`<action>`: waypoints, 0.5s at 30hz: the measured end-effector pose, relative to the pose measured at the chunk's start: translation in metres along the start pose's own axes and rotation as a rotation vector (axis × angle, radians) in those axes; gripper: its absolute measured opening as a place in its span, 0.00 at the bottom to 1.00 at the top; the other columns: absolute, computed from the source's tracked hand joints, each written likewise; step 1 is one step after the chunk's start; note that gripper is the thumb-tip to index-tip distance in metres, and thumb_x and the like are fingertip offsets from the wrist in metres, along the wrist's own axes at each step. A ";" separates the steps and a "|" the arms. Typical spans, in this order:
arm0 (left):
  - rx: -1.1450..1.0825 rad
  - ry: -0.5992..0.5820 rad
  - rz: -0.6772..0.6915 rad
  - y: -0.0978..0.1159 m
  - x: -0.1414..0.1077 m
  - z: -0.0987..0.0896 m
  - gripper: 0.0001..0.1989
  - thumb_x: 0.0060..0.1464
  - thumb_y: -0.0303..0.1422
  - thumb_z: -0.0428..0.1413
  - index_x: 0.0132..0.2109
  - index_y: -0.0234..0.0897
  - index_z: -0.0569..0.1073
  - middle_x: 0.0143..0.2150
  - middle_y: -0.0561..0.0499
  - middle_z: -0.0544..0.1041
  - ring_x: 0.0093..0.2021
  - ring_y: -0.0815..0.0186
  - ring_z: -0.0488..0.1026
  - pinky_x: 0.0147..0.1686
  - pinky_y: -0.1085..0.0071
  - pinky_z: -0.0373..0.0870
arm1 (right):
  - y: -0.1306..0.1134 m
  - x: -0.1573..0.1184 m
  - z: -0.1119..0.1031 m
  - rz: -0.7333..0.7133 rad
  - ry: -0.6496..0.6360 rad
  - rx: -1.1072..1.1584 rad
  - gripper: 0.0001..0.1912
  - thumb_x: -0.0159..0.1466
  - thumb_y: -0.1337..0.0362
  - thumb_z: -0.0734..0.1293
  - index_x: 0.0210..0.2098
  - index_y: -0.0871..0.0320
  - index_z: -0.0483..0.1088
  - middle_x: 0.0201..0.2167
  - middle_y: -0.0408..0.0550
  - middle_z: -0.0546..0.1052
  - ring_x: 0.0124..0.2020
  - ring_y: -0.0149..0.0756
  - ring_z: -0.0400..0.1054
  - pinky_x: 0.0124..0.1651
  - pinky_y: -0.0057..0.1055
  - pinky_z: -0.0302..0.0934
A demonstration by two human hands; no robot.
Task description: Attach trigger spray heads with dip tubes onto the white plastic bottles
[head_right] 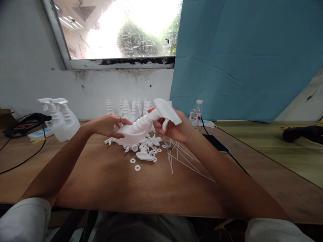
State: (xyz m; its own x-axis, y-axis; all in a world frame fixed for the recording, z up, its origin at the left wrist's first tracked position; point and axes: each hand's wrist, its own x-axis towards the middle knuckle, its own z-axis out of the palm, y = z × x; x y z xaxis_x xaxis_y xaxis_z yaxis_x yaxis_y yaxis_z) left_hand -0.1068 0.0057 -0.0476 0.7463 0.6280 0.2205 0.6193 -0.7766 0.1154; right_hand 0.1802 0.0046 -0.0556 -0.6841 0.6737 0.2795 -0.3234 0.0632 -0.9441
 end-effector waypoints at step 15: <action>-0.383 -0.319 -0.129 0.033 0.006 0.012 0.27 0.45 0.46 0.63 0.48 0.41 0.62 0.46 0.49 0.75 0.44 0.61 0.75 0.35 0.70 0.71 | 0.002 0.005 0.011 -0.374 0.215 -0.275 0.10 0.55 0.60 0.73 0.31 0.57 0.70 0.29 0.44 0.72 0.25 0.28 0.66 0.28 0.28 0.64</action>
State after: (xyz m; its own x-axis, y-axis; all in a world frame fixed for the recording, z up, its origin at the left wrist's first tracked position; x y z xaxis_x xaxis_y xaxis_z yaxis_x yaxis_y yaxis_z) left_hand -0.0790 -0.0160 -0.0538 0.7437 0.6580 -0.1183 0.6223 -0.6167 0.4820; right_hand 0.1694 0.0000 -0.0540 -0.3950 0.7023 0.5922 -0.3164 0.5011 -0.8054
